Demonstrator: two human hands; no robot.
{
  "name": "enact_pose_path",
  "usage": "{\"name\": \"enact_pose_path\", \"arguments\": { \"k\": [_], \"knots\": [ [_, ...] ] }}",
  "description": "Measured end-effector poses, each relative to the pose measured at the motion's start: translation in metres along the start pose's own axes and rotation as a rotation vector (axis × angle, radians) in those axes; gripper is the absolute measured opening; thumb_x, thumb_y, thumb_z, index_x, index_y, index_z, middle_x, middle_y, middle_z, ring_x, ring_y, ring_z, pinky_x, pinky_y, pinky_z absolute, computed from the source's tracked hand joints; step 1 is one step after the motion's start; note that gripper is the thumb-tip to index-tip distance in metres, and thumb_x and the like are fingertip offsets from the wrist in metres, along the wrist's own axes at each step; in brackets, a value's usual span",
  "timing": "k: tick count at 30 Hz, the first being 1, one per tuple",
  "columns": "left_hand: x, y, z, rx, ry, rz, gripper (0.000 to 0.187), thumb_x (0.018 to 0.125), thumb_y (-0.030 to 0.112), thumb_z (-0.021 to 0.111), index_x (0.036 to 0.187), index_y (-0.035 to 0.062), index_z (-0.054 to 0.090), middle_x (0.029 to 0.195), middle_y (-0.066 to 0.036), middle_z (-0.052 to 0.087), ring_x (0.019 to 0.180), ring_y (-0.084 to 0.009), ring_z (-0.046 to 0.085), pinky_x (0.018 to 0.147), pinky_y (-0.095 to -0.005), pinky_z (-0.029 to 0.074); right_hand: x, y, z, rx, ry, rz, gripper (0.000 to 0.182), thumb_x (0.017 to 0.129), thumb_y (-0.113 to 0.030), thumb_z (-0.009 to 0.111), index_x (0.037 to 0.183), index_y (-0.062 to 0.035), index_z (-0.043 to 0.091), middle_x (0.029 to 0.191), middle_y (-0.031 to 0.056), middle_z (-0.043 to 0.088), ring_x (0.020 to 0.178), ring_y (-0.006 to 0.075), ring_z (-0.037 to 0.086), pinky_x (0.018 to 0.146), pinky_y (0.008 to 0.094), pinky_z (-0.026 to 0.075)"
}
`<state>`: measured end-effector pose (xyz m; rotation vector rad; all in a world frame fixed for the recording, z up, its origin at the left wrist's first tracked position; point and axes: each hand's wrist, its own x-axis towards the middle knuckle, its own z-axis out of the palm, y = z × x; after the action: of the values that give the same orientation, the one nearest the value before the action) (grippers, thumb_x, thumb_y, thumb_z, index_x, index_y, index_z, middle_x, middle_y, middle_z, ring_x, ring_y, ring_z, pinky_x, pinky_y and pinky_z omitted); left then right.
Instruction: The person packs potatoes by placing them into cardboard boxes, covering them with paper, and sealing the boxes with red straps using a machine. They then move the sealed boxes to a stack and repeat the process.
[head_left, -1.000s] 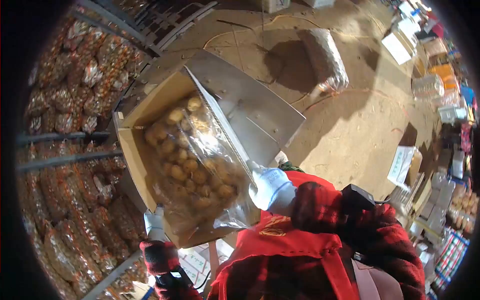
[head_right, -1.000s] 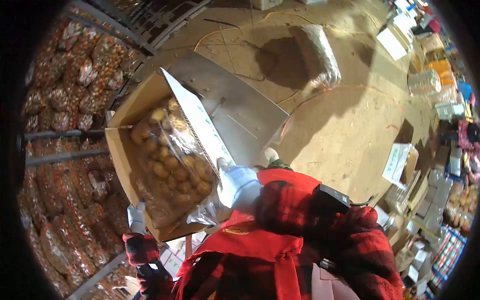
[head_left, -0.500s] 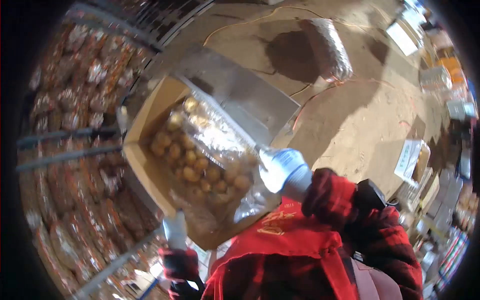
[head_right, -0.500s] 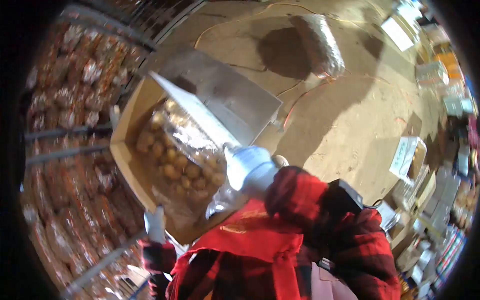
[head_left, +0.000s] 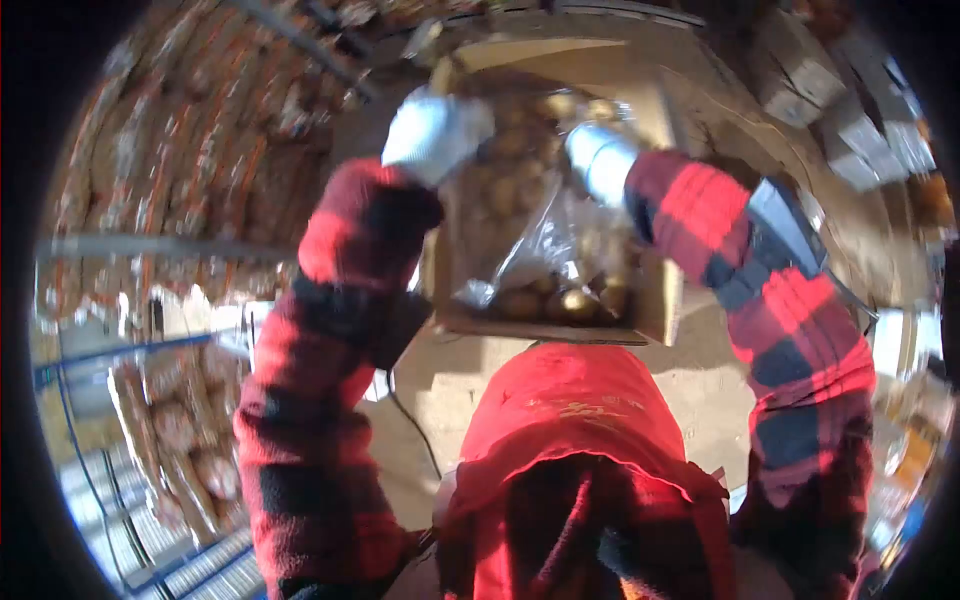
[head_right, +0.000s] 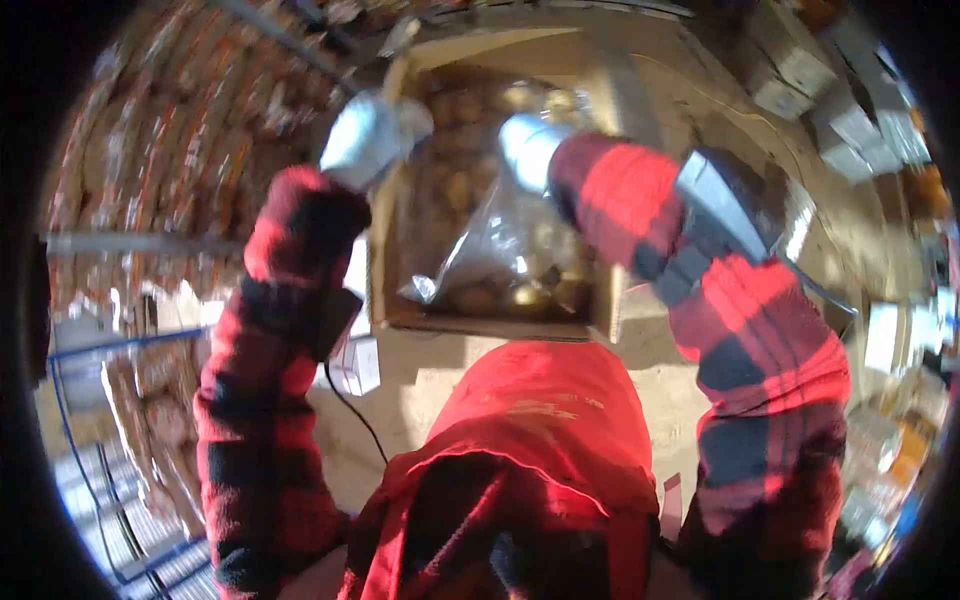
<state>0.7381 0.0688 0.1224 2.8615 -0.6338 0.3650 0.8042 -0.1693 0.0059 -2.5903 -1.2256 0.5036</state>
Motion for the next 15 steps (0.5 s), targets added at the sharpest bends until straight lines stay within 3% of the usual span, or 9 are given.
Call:
{"name": "enact_pose_path", "arguments": {
  "k": [1, 2, 5, 7, 8, 9, 11, 13, 15],
  "knots": [
    [0.003, 0.001, -0.026, 0.003, 0.107, -0.111, 0.016, 0.075, 0.012, 0.060, 0.088, 0.0071, 0.066, 0.079, -0.012, 0.064, 0.074, -0.0276, 0.061, 0.069, -0.0353, 0.049, 0.015, 0.008, 0.001, 0.095, 0.074, 0.074, 0.004, 0.072, -0.009, 0.059, 0.075, -0.0073, 0.061, 0.069, 0.0090, 0.056, 0.059, 0.0181, 0.053, 0.051, 0.0331, 0.042],
    [0.000, -0.006, -0.048, -0.016, 0.338, -0.059, 0.020, 0.074, 0.007, 0.061, 0.093, 0.0073, 0.066, 0.084, -0.012, 0.065, 0.079, -0.0284, 0.061, 0.073, -0.0346, 0.048, 0.024, 0.016, 0.008, 0.253, 0.123, 0.158, 0.007, 0.074, -0.010, 0.058, 0.081, -0.0077, 0.061, 0.077, 0.0098, 0.057, 0.066, 0.0181, 0.055, 0.056, 0.0327, 0.044],
    [-0.058, -0.021, -0.112, 0.323, 0.390, -0.152, 0.026, 0.075, 0.011, 0.066, 0.101, 0.0091, 0.065, 0.094, -0.011, 0.066, 0.085, -0.0270, 0.062, 0.079, -0.0341, 0.048, 0.030, 0.024, 0.008, 0.700, 0.253, 0.295, 0.019, 0.080, -0.010, 0.056, 0.099, -0.0089, 0.061, 0.101, 0.0121, 0.063, 0.087, 0.0183, 0.061, 0.071, 0.0314, 0.048],
    [-0.122, -0.062, -0.111, 0.374, 0.404, -0.246, 0.028, 0.076, 0.015, 0.068, 0.102, 0.0076, 0.065, 0.099, -0.012, 0.065, 0.091, -0.0259, 0.062, 0.084, -0.0339, 0.047, 0.014, 0.007, -0.039, 0.004, 0.438, -0.028, 0.040, 0.080, -0.014, 0.058, 0.118, -0.0035, 0.053, 0.112, 0.0139, 0.060, 0.098, 0.0252, 0.059, 0.085, 0.0354, 0.046],
    [-0.158, -0.075, -0.103, 0.326, 0.323, -0.424, 0.031, 0.074, 0.017, 0.069, 0.102, 0.0052, 0.065, 0.100, -0.012, 0.065, 0.096, -0.0261, 0.061, 0.087, -0.0334, 0.046, -0.002, -0.014, -0.068, 0.209, 0.423, 0.032, 0.041, 0.080, -0.014, 0.057, 0.120, -0.0027, 0.052, 0.113, 0.0146, 0.060, 0.104, 0.0262, 0.058, 0.088, 0.0350, 0.045],
    [-0.198, -0.082, -0.086, 0.270, 0.237, -0.568, 0.038, 0.070, 0.031, 0.071, 0.101, 0.0101, 0.063, 0.105, -0.008, 0.063, 0.100, -0.0238, 0.058, 0.092, -0.0405, 0.038, -0.023, -0.026, -0.079, 0.460, 0.486, 0.037, 0.044, 0.079, -0.011, 0.059, 0.122, -0.0036, 0.051, 0.114, 0.0163, 0.059, 0.105, 0.0264, 0.058, 0.089, 0.0337, 0.045],
    [-0.273, -0.091, -0.035, 0.276, -0.001, -0.750, 0.056, 0.065, 0.036, 0.074, 0.111, 0.0102, 0.055, 0.113, -0.009, 0.058, 0.110, -0.0260, 0.050, 0.099, -0.0520, 0.027, -0.057, -0.052, -0.087, 0.633, 0.542, 0.074, 0.038, 0.083, -0.003, 0.055, 0.121, 0.0000, 0.051, 0.116, 0.0138, 0.059, 0.108, 0.0195, 0.055, 0.093, 0.0308, 0.042],
    [-0.303, -0.068, 0.020, 0.314, -0.190, -0.874, 0.084, 0.058, 0.046, 0.074, 0.126, 0.0094, 0.044, 0.130, -0.013, 0.043, 0.123, -0.0318, 0.035, 0.102, -0.0535, 0.023, -0.096, -0.072, -0.072, 0.482, 0.579, 0.201, 0.032, 0.086, -0.006, 0.056, 0.117, 0.0004, 0.055, 0.114, 0.0129, 0.059, 0.107, 0.0181, 0.054, 0.094, 0.0299, 0.041],
    [-0.307, -0.044, 0.065, 0.295, -0.232, -0.837, 0.093, 0.060, 0.048, 0.071, 0.134, 0.0071, 0.034, 0.138, -0.019, 0.031, 0.131, -0.0377, 0.023, 0.106, -0.0563, 0.015, -0.125, -0.079, -0.031, 0.432, 0.653, 0.265, 0.028, 0.084, -0.003, 0.059, 0.112, -0.0013, 0.058, 0.111, 0.0129, 0.060, 0.105, 0.0183, 0.055, 0.090, 0.0301, 0.044]
  ]
}}
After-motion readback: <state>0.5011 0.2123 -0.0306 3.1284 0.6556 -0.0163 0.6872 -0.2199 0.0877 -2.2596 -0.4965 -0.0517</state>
